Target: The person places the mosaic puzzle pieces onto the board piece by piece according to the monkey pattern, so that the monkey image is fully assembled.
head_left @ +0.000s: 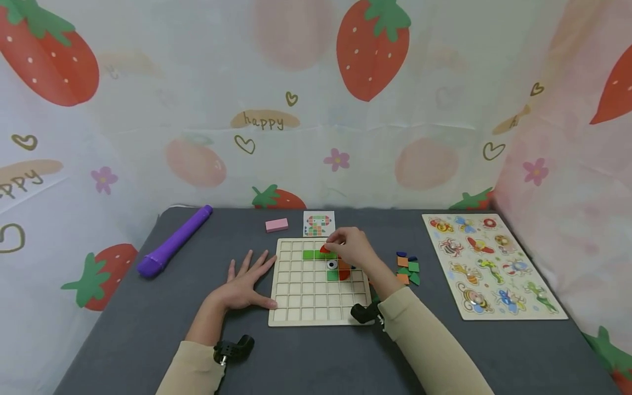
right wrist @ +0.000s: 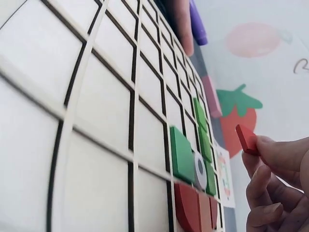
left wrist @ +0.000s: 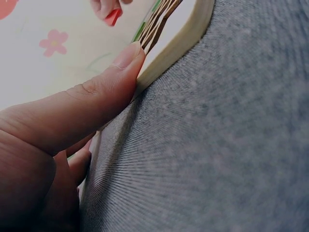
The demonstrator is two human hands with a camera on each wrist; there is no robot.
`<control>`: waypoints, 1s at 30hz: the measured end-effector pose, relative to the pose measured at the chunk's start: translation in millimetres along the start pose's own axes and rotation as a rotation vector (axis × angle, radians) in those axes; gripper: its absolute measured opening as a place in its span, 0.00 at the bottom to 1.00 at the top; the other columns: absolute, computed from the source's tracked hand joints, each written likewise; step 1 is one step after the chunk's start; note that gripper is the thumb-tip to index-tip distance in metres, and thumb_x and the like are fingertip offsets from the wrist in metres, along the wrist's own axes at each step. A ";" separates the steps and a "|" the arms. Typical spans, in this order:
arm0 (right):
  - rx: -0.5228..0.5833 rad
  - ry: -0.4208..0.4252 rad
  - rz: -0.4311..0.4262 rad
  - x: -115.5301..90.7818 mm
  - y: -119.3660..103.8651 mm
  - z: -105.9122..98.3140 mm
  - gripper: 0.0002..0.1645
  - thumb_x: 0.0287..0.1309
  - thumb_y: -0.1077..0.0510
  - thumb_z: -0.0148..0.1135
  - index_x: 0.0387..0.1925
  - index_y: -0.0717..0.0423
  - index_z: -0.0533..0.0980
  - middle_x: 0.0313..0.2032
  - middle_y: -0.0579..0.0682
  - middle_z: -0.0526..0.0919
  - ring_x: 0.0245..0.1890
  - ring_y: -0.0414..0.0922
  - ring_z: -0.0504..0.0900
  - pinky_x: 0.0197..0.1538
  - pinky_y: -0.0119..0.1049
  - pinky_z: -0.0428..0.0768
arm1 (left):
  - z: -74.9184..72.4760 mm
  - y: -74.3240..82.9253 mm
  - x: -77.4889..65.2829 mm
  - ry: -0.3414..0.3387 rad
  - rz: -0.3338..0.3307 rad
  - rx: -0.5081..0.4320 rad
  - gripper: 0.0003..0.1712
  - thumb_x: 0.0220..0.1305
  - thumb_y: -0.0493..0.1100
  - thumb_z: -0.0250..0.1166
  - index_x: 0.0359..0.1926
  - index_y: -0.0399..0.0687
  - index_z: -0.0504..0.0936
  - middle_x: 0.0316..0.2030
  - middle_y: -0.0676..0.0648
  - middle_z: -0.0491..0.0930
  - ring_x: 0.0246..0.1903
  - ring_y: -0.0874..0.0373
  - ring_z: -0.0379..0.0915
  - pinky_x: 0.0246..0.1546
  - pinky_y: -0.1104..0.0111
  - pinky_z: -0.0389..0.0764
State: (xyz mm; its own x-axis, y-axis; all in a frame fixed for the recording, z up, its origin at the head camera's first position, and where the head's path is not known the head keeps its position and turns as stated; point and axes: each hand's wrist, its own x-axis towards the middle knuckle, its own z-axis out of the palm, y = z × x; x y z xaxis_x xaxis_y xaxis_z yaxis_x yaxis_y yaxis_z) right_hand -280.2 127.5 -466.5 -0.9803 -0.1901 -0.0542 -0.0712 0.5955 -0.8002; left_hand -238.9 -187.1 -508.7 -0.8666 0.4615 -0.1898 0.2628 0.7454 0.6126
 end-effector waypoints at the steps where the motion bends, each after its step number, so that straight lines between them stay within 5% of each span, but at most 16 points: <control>1: 0.002 -0.001 -0.002 0.9 -1.5 2.3 0.07 0.65 0.52 0.68 0.39 0.50 0.85 0.33 0.49 0.85 0.32 0.45 0.79 0.32 0.37 0.75 | 0.0 0.8 0.4 0.000 0.002 -0.002 0.69 0.46 0.66 0.78 0.82 0.57 0.48 0.81 0.43 0.38 0.78 0.37 0.16 0.68 0.35 0.15; 20: -0.003 -0.043 -0.058 28.4 -14.8 53.7 0.05 0.65 0.54 0.68 0.37 0.50 0.85 0.34 0.47 0.84 0.34 0.44 0.79 0.35 0.36 0.76 | -1.3 3.1 0.1 -0.008 -0.008 0.020 0.68 0.48 0.66 0.77 0.82 0.57 0.47 0.82 0.44 0.37 0.78 0.38 0.16 0.68 0.35 0.15; 30: -0.080 -0.030 -0.073 34.4 -17.0 64.9 0.04 0.65 0.53 0.68 0.35 0.47 0.86 0.34 0.45 0.85 0.35 0.42 0.80 0.41 0.39 0.79 | -0.4 -0.1 -1.0 -0.005 0.005 0.010 0.69 0.47 0.67 0.77 0.82 0.58 0.47 0.82 0.45 0.38 0.79 0.38 0.17 0.68 0.35 0.15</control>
State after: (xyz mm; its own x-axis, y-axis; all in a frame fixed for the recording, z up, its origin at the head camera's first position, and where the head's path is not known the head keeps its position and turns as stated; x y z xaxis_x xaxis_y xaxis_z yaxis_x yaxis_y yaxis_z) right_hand -300.8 60.2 -493.5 -0.9660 -0.2579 -0.0165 -0.1578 0.6393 -0.7526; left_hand -238.3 -187.8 -508.2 -0.8630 0.4677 -0.1910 0.2713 0.7480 0.6057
